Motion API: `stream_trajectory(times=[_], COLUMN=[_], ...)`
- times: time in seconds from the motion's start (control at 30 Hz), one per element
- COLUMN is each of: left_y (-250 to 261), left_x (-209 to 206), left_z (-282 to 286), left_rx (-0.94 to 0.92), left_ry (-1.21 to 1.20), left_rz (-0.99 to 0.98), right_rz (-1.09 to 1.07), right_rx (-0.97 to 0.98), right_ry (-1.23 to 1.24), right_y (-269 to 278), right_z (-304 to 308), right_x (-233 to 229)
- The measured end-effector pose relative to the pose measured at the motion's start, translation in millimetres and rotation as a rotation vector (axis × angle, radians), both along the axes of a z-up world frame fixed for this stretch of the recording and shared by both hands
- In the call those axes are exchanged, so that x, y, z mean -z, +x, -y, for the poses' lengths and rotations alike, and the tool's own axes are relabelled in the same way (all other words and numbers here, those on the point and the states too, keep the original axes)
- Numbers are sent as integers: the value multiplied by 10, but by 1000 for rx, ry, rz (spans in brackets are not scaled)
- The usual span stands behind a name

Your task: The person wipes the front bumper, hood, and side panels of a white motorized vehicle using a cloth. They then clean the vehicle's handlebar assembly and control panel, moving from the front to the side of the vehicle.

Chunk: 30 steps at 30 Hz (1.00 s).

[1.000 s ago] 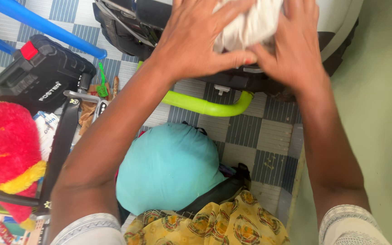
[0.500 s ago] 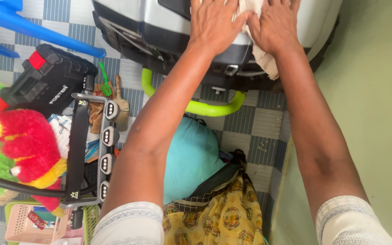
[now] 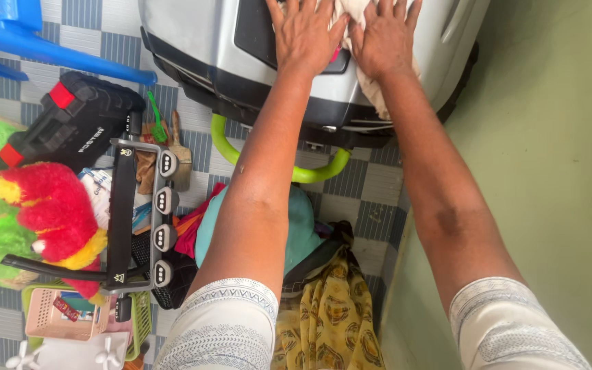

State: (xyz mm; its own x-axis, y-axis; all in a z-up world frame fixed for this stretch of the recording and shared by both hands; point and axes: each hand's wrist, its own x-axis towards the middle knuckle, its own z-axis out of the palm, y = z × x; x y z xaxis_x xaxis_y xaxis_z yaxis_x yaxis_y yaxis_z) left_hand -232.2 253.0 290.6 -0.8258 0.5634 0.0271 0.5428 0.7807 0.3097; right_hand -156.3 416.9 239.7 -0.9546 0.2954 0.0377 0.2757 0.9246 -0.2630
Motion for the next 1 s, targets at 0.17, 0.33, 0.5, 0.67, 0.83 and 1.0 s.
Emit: stream_trajectory(times=[0.17,0.33,0.5,0.67,0.83,1.0], left_y=[70,165,341,553,823,1155], left_x=[-70,-95,-198,-294,-396,-422], left_z=[-9,-32,3,44,67,60], left_rx=[-15,-66,-102,-94,-73,-57], left_ry=[-10,-102,-120,-169,-226,-272], left_rz=[-24,45,100,129,165,225], right_rz=[-87,8,-7,40,142,190], right_rx=[-26,-9,-62,-78,-91,-156], right_ry=[82,55,103,38,19,110], right_y=[79,159,340,598,927,1313], right_z=[133,216,240,272,282,182], right_x=[-130,-276,-291,-371,-502,-485])
